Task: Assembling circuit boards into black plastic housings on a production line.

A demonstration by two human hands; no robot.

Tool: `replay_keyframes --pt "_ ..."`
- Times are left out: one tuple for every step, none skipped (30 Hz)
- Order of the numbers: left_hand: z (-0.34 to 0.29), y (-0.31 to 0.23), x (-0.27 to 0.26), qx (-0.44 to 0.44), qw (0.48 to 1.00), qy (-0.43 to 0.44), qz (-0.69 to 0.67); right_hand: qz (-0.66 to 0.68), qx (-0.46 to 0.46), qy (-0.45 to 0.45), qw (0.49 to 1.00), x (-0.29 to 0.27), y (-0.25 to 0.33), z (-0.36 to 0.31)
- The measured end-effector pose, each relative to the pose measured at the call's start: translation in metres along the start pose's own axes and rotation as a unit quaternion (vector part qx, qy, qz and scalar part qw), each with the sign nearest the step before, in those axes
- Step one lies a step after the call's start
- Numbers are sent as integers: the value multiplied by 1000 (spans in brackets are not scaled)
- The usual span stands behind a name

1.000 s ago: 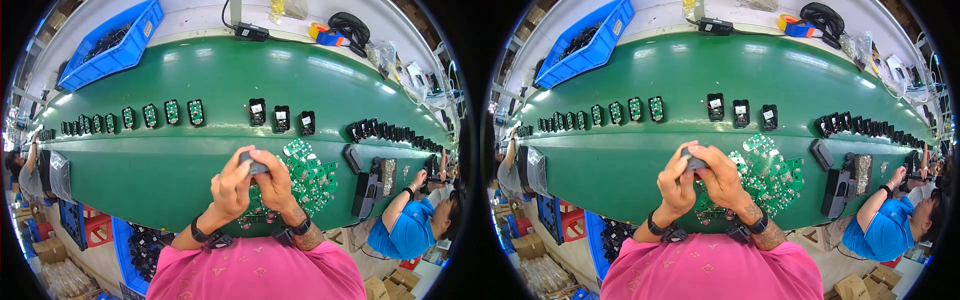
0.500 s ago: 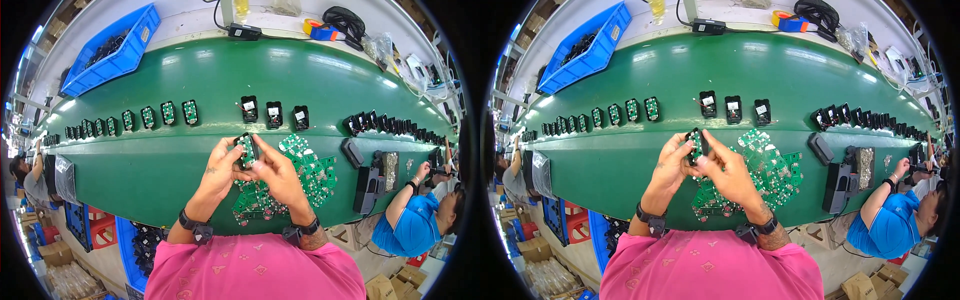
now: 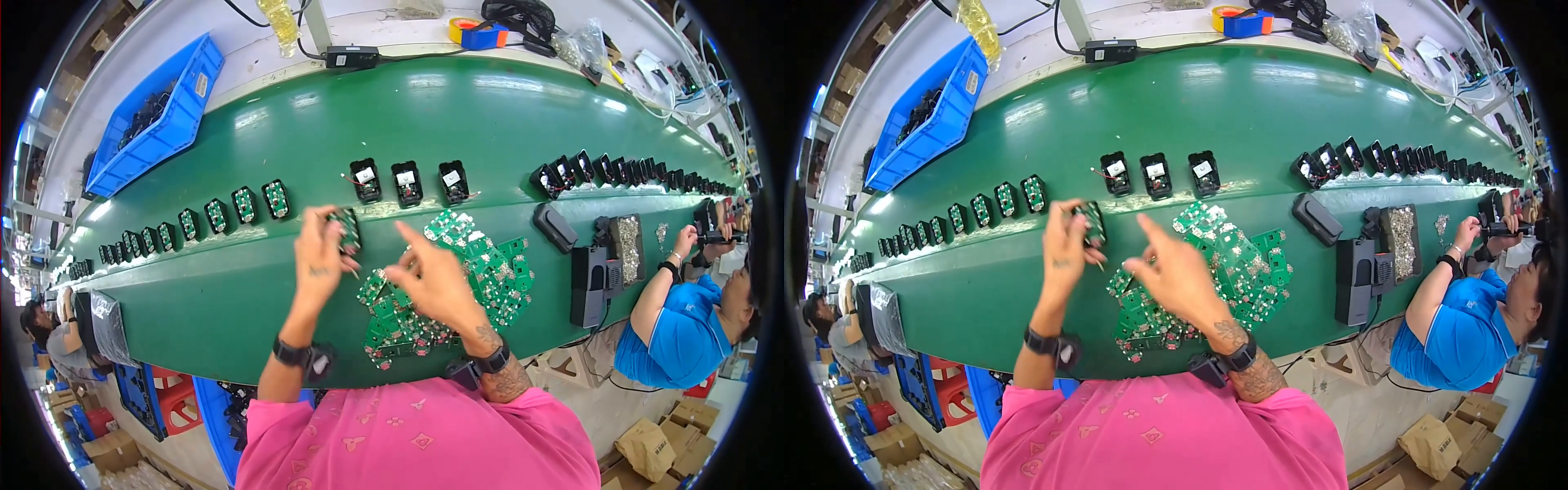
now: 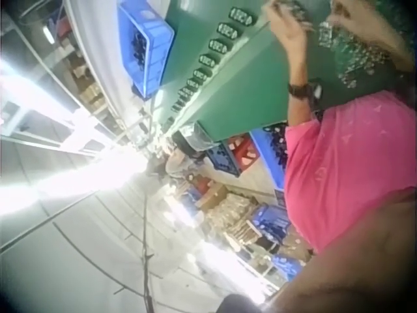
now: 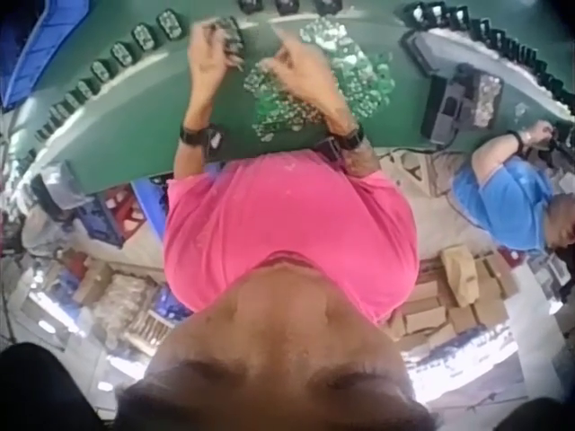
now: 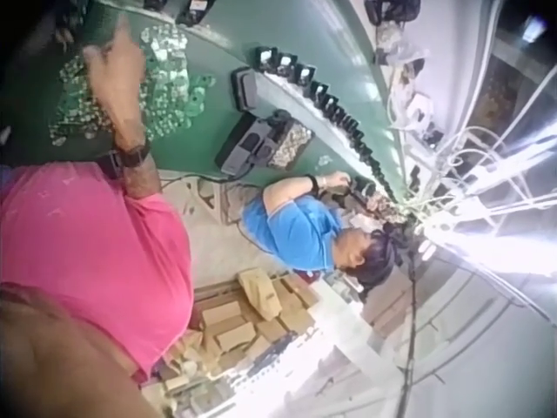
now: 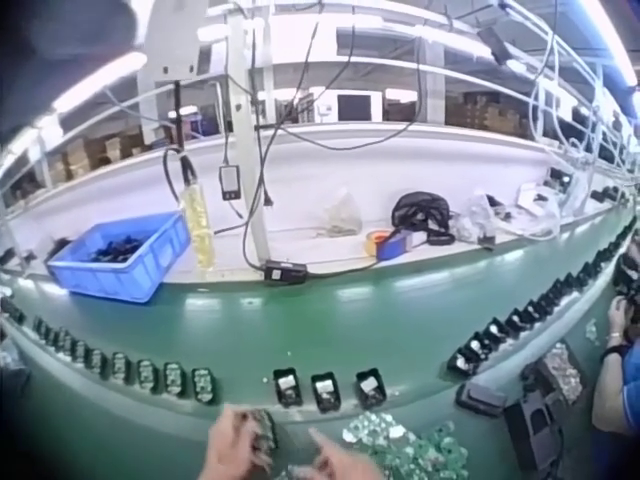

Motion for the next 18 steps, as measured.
replay_keyframes --pt "22 6 -5 14 999 6 31 -146 -86 -136 976 -29 -6 9" --pt "40 11 -10 28 997 7 64 -282 -171 -263 907 -51 3 8" --pt "54 15 -6 29 998 3 63 -330 -142 -278 891 -64 -3 13" --pt "68 15 -5 49 995 -21 81 -376 -115 -293 872 -75 -6 17" --pt "75 9 -4 67 992 -42 98 -376 -118 -293 871 -79 -11 20" --pt "77 7 -3 68 992 -44 97 -394 -118 -295 862 -82 -17 23" --pt "77 2 5 63 986 -27 154 -413 -117 -298 853 -84 -21 25" --pt "77 -2 -3 57 975 -24 214 -409 -128 -294 854 -78 -12 25" --pt "89 10 -21 272 899 -133 317 -386 -131 -278 870 -72 -5 24" --pt "87 7 -12 273 901 -129 311 -371 -119 -269 881 -75 -9 24" --pt "74 -13 -1 313 894 -111 300 -373 -117 -275 878 -77 -12 23" --pt "60 -33 11 353 886 -93 288 -363 -141 -300 871 -81 -12 21" --pt "55 -36 25 339 875 -28 345 -350 -169 -319 865 -82 -8 19" --pt "53 -49 30 339 875 -32 344 -351 -173 -318 864 -84 -7 19" --pt "54 -50 50 316 858 48 402 -310 -143 -308 888 -87 -12 21" --pt "55 -44 62 289 833 125 456 -267 -114 -295 910 -88 -17 22" --pt "63 -39 66 307 833 126 442 -268 -118 -293 910 -88 -13 21" --pt "69 -31 64 305 834 121 443 -235 -87 -261 932 -85 -15 21"
Point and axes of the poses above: each hand's wrist, its own z-axis towards the middle knuckle, its own x-axis out of the palm, y = z × x, the point moved 9 cm from there along z, towards the middle knuckle, and after that the axes turned 14 degrees about -y, right-handed, at the moved point
